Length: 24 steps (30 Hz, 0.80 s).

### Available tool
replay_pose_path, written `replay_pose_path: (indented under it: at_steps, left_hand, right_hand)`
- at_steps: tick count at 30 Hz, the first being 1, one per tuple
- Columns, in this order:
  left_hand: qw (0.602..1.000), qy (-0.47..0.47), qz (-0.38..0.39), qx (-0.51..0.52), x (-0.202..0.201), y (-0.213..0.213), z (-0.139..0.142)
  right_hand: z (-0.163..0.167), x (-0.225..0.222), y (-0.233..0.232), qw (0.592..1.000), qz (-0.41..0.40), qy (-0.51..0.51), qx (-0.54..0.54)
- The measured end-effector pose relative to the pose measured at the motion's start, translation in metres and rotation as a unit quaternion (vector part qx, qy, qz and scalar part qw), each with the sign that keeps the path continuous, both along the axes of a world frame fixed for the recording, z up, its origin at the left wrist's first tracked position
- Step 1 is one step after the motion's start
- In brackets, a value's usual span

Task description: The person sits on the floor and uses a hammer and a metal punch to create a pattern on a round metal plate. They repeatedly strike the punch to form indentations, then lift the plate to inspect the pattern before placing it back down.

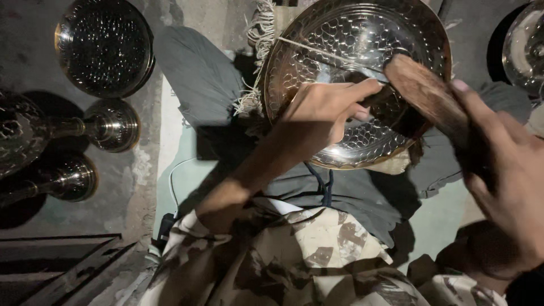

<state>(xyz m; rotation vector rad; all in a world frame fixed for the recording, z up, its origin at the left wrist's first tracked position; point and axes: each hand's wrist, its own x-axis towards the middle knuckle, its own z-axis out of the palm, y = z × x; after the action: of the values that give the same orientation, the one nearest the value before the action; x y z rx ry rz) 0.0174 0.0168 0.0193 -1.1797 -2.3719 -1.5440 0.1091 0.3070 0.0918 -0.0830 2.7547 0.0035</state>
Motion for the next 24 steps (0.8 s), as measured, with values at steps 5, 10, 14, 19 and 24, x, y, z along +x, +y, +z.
replay_pose_path:
  at_steps: [5,10,14,19,24]
  left_hand:
    - [0.996,-0.024,-0.083,0.006,-0.012,-0.001,-0.002]
    - [0.976,0.035,-0.148,-0.158,-0.032,0.022,0.001]
    - [0.941,-0.022,-0.249,-0.228,-0.04,0.029,0.005]
    - [0.96,0.097,-0.21,-0.156,-0.038,0.023,0.006]
    - [0.992,0.084,-0.094,-0.031,-0.03,0.014,0.003]
  right_hand:
    - [-0.025,0.032,-0.008,0.908,-0.068,0.246,-0.332]
    - [-0.023,0.051,-0.022,0.948,0.019,0.298,-0.11]
    - [-0.046,0.065,-0.051,0.92,-0.043,0.339,-0.191]
    - [-0.079,0.095,-0.037,0.879,-0.193,0.289,-0.326]
    - [-0.089,0.097,-0.019,0.819,-0.246,0.303,-0.42]
